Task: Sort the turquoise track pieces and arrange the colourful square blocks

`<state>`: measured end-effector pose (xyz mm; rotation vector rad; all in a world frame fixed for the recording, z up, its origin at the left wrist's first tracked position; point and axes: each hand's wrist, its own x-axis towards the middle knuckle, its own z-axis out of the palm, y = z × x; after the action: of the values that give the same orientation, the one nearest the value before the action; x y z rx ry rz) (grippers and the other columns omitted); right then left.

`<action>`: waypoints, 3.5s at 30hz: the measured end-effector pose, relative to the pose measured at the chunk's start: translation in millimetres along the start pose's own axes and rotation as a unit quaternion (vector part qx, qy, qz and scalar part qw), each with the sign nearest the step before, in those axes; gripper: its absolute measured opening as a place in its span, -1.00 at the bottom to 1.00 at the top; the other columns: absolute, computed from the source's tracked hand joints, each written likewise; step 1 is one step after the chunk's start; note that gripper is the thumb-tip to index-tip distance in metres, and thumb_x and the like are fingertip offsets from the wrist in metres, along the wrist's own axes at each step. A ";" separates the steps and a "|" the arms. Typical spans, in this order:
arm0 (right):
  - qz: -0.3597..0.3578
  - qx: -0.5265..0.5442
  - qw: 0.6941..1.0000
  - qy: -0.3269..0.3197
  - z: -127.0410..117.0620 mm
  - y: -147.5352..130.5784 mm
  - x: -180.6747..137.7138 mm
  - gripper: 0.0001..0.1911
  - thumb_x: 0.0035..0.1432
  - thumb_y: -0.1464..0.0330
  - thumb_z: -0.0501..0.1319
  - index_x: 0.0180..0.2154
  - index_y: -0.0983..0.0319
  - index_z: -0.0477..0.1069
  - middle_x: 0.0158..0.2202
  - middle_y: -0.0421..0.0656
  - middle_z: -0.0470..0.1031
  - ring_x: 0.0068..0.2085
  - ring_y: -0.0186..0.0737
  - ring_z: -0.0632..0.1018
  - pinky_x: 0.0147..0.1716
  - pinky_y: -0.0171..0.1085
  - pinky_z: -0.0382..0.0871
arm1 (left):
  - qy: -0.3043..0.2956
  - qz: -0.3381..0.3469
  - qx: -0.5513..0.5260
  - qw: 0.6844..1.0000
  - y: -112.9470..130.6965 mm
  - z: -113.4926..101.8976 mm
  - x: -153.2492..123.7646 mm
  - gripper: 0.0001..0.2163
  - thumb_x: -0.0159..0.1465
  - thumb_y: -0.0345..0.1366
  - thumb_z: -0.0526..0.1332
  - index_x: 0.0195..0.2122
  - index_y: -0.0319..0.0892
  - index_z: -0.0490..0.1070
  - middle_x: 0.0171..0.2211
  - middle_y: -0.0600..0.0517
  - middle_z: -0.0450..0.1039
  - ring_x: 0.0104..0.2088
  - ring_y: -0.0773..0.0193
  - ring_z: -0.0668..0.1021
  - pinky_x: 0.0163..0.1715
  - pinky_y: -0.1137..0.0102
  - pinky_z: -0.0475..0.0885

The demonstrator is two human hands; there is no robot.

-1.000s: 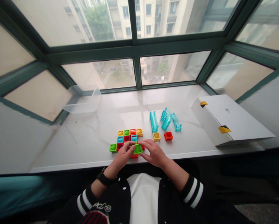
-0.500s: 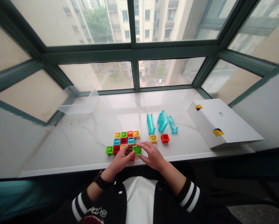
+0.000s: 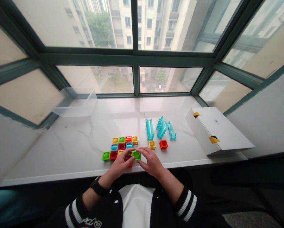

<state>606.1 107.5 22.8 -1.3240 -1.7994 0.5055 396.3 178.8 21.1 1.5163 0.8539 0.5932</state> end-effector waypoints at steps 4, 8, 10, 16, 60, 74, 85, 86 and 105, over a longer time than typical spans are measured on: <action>0.007 -0.004 1.000 -0.002 -6.0 4.0 -1.5 -0.47 0.28 0.39 0.32 0.26 0.05 0.39 0.17 -0.04 0.51 0.20 -0.02 0.54 0.23 0.00 0.48 | -0.015 0.007 -0.010 1.000 -1.7 0.1 0.9 -0.56 0.32 -0.16 0.34 0.20 -0.10 0.40 0.07 -0.13 0.54 -0.08 0.13 0.62 -0.06 0.21 0.59; 0.018 -0.002 1.000 -0.002 -14.9 9.8 -6.1 -0.46 0.28 0.40 0.33 0.26 0.06 0.38 0.17 -0.04 0.53 0.20 -0.01 0.54 0.24 0.02 0.46 | -0.034 0.027 0.018 0.999 -3.9 -1.5 2.0 -0.48 0.25 -0.25 0.39 0.24 -0.08 0.38 0.11 -0.13 0.53 -0.05 0.13 0.63 -0.01 0.19 0.60; 0.026 -0.002 1.000 -0.001 -18.1 12.5 -9.1 -0.45 0.27 0.38 0.34 0.27 0.06 0.38 0.16 -0.04 0.54 0.19 -0.01 0.55 0.23 0.02 0.47 | -0.034 0.040 0.057 0.997 -3.6 -0.9 4.4 -0.48 0.25 -0.27 0.39 0.24 -0.07 0.40 0.11 -0.11 0.54 -0.07 0.14 0.64 0.00 0.18 0.59; 0.036 -0.012 0.999 0.005 -25.3 20.2 -15.5 -0.46 0.28 0.33 0.34 0.28 0.07 0.40 0.17 -0.02 0.52 0.19 0.00 0.55 0.23 0.02 0.47 | -0.038 0.081 0.139 0.986 7.6 6.9 18.9 -0.59 0.28 -0.26 0.38 0.16 -0.03 0.44 0.00 -0.04 0.60 -0.07 0.15 0.65 -0.02 0.24 0.58; 0.157 -0.057 0.982 -0.086 -45.6 77.6 -49.6 -0.42 0.09 0.50 0.35 0.16 0.13 0.46 0.10 -0.05 0.55 0.13 0.00 0.57 0.20 0.05 0.45 | -0.104 0.231 0.343 0.904 -8.3 19.0 48.6 -0.76 0.33 -0.32 0.26 0.00 -0.08 0.58 -0.14 -0.09 0.62 0.00 0.00 0.56 0.11 0.09 0.39; 0.151 -0.056 0.983 -0.093 -46.5 74.3 -46.9 -0.40 0.08 0.52 0.34 0.17 0.09 0.47 0.10 -0.07 0.55 0.13 -0.02 0.58 0.21 0.05 0.46 | -0.102 0.229 0.340 0.906 -11.0 19.1 49.4 -0.76 0.32 -0.34 0.26 -0.02 -0.07 0.60 -0.16 -0.08 0.62 -0.01 0.00 0.55 0.11 0.08 0.40; 0.155 -0.064 0.980 -0.109 -48.0 73.1 -46.2 -0.41 0.10 0.51 0.34 0.18 0.11 0.46 0.10 -0.07 0.54 0.14 -0.01 0.56 0.22 0.05 0.44 | -0.106 0.230 0.348 0.903 -9.7 18.6 49.4 -0.78 0.33 -0.34 0.26 -0.02 -0.09 0.59 -0.14 -0.08 0.62 0.00 0.01 0.55 0.10 0.10 0.40; 0.156 -0.065 0.979 -0.111 -47.9 72.9 -46.2 -0.41 0.10 0.51 0.34 0.18 0.11 0.45 0.10 -0.06 0.54 0.14 -0.01 0.56 0.22 0.05 0.44 | -0.105 0.231 0.348 0.902 -9.8 18.7 49.4 -0.78 0.33 -0.34 0.26 -0.02 -0.09 0.59 -0.14 -0.08 0.62 0.00 0.01 0.55 0.10 0.10 0.40; 0.099 -0.115 0.988 -0.024 -76.7 48.4 -37.8 -0.52 0.23 0.25 0.35 0.19 0.06 0.48 0.14 -0.04 0.53 0.16 0.04 0.57 0.22 0.05 0.49 | -0.059 0.250 0.261 0.930 -7.0 13.7 45.0 -0.78 0.39 -0.39 0.19 0.00 -0.09 0.55 -0.06 -0.08 0.59 -0.02 0.11 0.59 0.06 0.18 0.50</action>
<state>700.1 79.1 17.8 -1.6740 -1.8164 0.4472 432.6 206.3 7.4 2.2685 0.5450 0.6604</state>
